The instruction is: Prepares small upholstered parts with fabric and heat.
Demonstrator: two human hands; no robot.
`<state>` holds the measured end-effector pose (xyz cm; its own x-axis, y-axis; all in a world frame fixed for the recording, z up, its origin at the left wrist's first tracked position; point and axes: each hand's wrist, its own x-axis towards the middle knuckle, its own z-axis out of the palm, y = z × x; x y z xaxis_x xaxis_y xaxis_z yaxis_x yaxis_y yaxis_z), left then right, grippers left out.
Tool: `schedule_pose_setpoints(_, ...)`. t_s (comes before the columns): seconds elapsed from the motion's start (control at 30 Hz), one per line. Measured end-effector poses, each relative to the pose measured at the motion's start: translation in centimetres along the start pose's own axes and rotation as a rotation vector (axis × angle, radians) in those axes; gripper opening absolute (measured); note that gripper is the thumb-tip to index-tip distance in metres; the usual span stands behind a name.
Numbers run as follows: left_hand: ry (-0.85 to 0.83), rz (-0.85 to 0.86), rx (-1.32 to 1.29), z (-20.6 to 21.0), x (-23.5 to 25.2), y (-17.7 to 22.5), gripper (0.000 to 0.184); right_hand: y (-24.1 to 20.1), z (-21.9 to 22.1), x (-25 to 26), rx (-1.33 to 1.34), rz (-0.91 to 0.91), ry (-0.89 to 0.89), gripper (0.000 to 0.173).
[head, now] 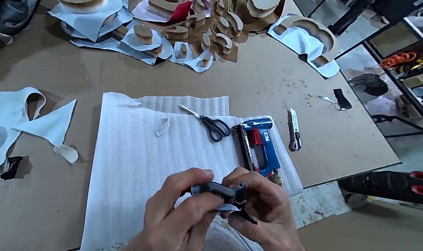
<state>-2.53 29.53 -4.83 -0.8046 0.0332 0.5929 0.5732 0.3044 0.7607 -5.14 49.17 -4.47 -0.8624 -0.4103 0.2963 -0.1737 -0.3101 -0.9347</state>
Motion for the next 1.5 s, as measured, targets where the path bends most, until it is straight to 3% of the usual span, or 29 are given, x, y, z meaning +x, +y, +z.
schedule_pose_setpoints(0.2, -0.002, 0.166, 0.152, 0.0, 0.0, 0.5, 0.011, 0.0, -0.6, -0.6, -0.003, -0.001, -0.021, 0.037)
schedule_pose_setpoints(0.5, -0.124, -0.118, -0.238, 0.3, 0.3, 0.0, 0.012, 0.7, -0.2, -0.7, -0.057, -0.112, 0.029, 0.029)
schedule_pose_setpoints(0.63, -0.122, -0.158, -0.279, 0.4, 0.0, -0.2, 0.011, 0.9, 0.2, -0.7, -0.274, -0.205, 0.086, 0.025)
schedule_pose_setpoints(0.73, -0.121, -0.178, -0.292, 0.3, -0.3, -0.3, 0.008, 1.0, 0.6, -0.8, -0.292, -0.202, 0.112, 0.022)
schedule_pose_setpoints(0.8, -0.117, -0.231, -0.311, 0.3, -0.4, -0.4, 0.017, 1.0, 0.7, -0.8, -0.283, -0.190, 0.124, 0.020)
schedule_pose_setpoints(0.87, -0.163, -0.318, -0.371, 0.1, -0.4, -0.5, 0.039, 1.0, 0.6, -0.8, -0.269, -0.174, 0.120, 0.019)
schedule_pose_setpoints(0.93, -0.177, -0.372, -0.442, -0.1, -0.2, -0.5, 0.036, 0.9, 0.4, -0.8, -0.238, -0.154, 0.118, 0.021)
schedule_pose_setpoints(1.03, -0.182, -0.340, -0.509, -0.3, 0.2, -0.4, 0.024, 0.8, 0.5, -0.6, -0.175, -0.148, 0.122, 0.025)
schedule_pose_setpoints(1.23, -0.135, -0.297, -0.616, -0.3, 0.1, 0.1, 0.038, -0.1, 0.6, -0.2, -0.286, -0.253, 0.054, 0.023)
schedule_pose_setpoints(1.5, -0.137, -0.131, -0.553, -1.3, 0.6, 1.0, 0.044, -1.8, 0.9, -0.3, -0.327, -0.326, -0.013, 0.020)
